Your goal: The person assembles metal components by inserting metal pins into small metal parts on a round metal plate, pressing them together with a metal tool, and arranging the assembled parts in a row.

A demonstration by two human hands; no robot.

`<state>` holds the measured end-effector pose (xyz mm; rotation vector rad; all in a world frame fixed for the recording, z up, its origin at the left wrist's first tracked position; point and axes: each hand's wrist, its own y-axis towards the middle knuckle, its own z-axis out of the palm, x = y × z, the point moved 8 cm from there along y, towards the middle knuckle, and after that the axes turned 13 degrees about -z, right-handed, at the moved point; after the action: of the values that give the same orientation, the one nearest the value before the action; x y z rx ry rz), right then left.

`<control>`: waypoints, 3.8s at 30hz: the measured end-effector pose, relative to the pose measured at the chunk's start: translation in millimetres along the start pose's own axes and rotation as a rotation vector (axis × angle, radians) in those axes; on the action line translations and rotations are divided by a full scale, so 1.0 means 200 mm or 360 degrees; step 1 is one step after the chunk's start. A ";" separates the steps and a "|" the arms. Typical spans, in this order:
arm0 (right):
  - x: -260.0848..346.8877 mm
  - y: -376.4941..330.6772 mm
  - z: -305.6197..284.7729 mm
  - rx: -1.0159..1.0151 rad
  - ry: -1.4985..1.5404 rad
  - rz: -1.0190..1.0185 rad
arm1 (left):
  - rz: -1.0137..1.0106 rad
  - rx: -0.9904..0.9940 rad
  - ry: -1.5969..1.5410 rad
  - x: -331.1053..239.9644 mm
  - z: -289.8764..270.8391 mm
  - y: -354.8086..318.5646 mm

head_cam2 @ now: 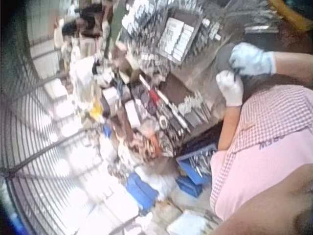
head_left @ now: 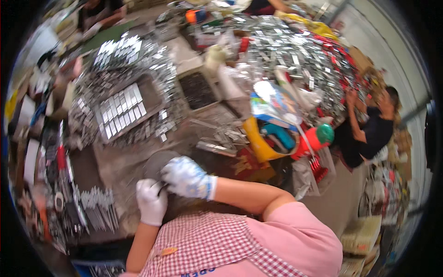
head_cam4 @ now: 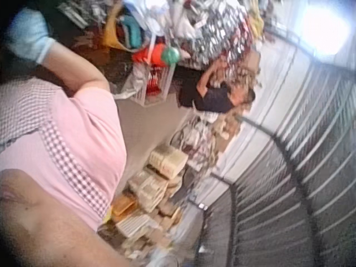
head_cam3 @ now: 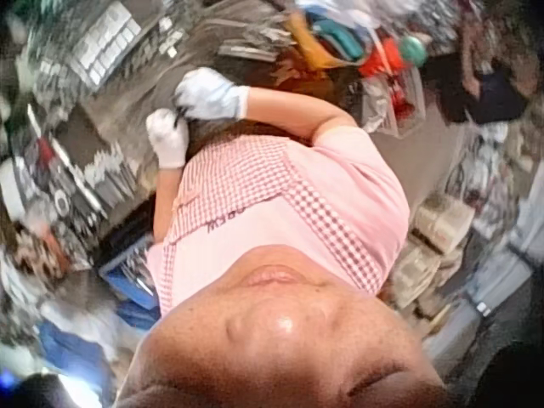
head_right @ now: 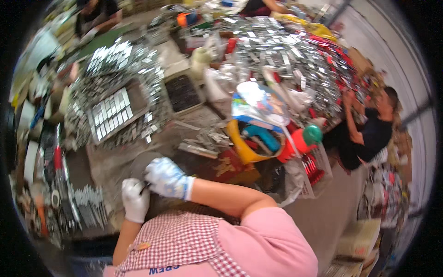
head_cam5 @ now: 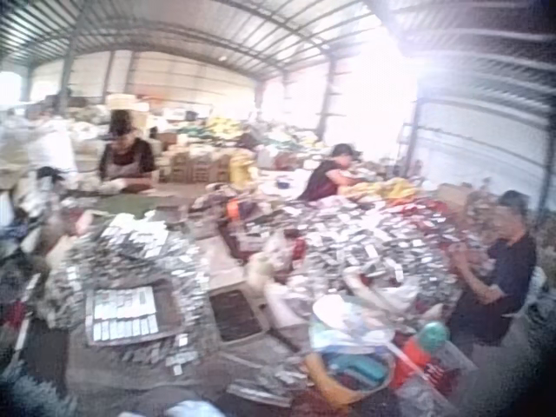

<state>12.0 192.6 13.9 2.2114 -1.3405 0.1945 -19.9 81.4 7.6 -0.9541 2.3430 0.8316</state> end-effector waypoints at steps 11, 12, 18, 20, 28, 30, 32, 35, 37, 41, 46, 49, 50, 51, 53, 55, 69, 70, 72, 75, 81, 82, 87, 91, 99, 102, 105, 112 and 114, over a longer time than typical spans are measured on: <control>-0.29 -0.57 -0.36 0.0049 -0.0883 0.0717 | -0.0216 -0.0114 -0.0063 0.05 -0.03 -0.02; -0.27 -0.56 -0.34 0.0212 -0.0973 0.0727 | -0.0207 -0.0117 -0.0082 0.05 -0.03 -0.02; -0.20 -0.49 -0.35 -0.0081 -0.0457 0.0815 | -0.0234 -0.0088 -0.0148 0.07 -0.03 -0.02; 0.02 -0.33 -0.44 -0.0487 -0.0320 0.0405 | -0.0270 -0.0072 -0.0161 0.08 -0.02 -0.04; 0.15 -0.30 -0.21 -0.0449 0.0185 0.0147 | -0.0209 -0.0084 -0.0058 0.07 -0.01 -0.05; 0.15 -0.29 -0.21 -0.0393 0.0206 0.0158 | -0.0246 -0.0127 -0.0164 0.06 -0.04 -0.04; 0.06 -0.37 -0.02 0.0115 0.0108 0.0528 | -0.0205 -0.0113 -0.0175 0.06 -0.05 -0.03; 0.11 -0.31 -0.13 -0.0228 0.0231 0.0385 | -0.0198 -0.0098 -0.0113 0.10 0.01 -0.04; 0.10 -0.30 -0.17 -0.0379 0.0355 0.0392 | -0.0195 -0.0106 -0.0112 0.09 0.00 -0.04; 0.07 -0.34 -0.04 0.0155 0.0184 0.0680 | -0.0255 -0.0088 -0.0114 0.08 -0.02 -0.04; -0.05 -0.47 -0.21 -0.0562 0.0333 0.0689 | -0.0089 0.0068 0.0043 0.07 -0.08 -0.04; -0.19 -0.59 -0.30 -0.0347 -0.0189 0.0692 | -0.0057 0.0294 0.0503 0.22 -0.22 -0.04; -0.23 -0.64 -0.31 -0.0190 -0.0334 0.0817 | -0.0090 0.0406 0.0578 0.31 -0.27 -0.04; -0.25 -0.66 -0.32 -0.0099 -0.0442 0.0752 | -0.0032 0.0375 0.0668 0.38 -0.33 -0.04; -0.28 -0.69 -0.34 -0.0010 -0.0570 0.0731 | -0.0075 0.0359 0.0742 0.47 -0.43 -0.02; -0.27 -0.67 -0.34 0.0115 -0.0662 0.0642 | -0.0074 0.0256 0.0642 0.49 -0.49 0.01; -0.56 -0.55 -0.39 0.0228 -0.0687 0.1033 | -0.0508 0.0026 0.0660 0.56 -0.44 -0.05; -0.56 -0.50 -0.39 0.0220 -0.0673 0.1009 | -0.0492 0.0058 0.0603 0.57 -0.45 -0.05; -0.60 -0.48 -0.36 0.0585 -0.0706 0.1227 | -0.0485 0.0028 0.0640 0.56 -0.44 -0.05; -0.62 -0.46 -0.33 0.0591 -0.0778 0.1175 | -0.0431 0.0080 0.0593 0.58 -0.41 -0.06; -0.53 -0.47 -0.42 -0.0018 -0.0707 0.0992 | -0.0431 -0.0009 0.0646 0.53 -0.39 -0.05; -0.48 -0.44 -0.46 -0.0189 -0.0646 0.0980 | -0.0427 -0.0008 0.0642 0.55 -0.38 -0.07; -0.26 -0.31 -0.52 -0.0368 -0.0426 0.0684 | -0.0343 0.0020 0.0587 0.54 -0.40 -0.06; -0.15 -0.26 -0.52 -0.0319 -0.0351 0.0461 | -0.0441 -0.0008 0.0482 0.57 -0.40 -0.08; -0.10 -0.24 -0.31 -0.0135 -0.0188 0.0474 | -0.0530 -0.0042 0.0755 0.62 -0.41 -0.12; -0.12 -0.24 -0.25 -0.0125 -0.0072 0.0497 | -0.0509 0.0003 0.0808 0.67 -0.39 -0.07; -0.15 -0.25 -0.20 -0.0120 -0.0065 0.0508 | -0.0457 0.0120 0.0910 0.68 -0.38 -0.04; -0.17 -0.27 -0.20 -0.0199 -0.0066 0.0544 | -0.0410 0.0187 0.0751 0.60 -0.42 -0.08; -0.18 -0.27 -0.19 -0.0178 -0.0068 0.0524 | -0.0354 0.0180 0.0697 0.59 -0.44 -0.09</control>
<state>45.8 258.7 11.7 1.9032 -1.6918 0.1877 -100.7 -41.5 -10.2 -1.4321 2.5398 0.4278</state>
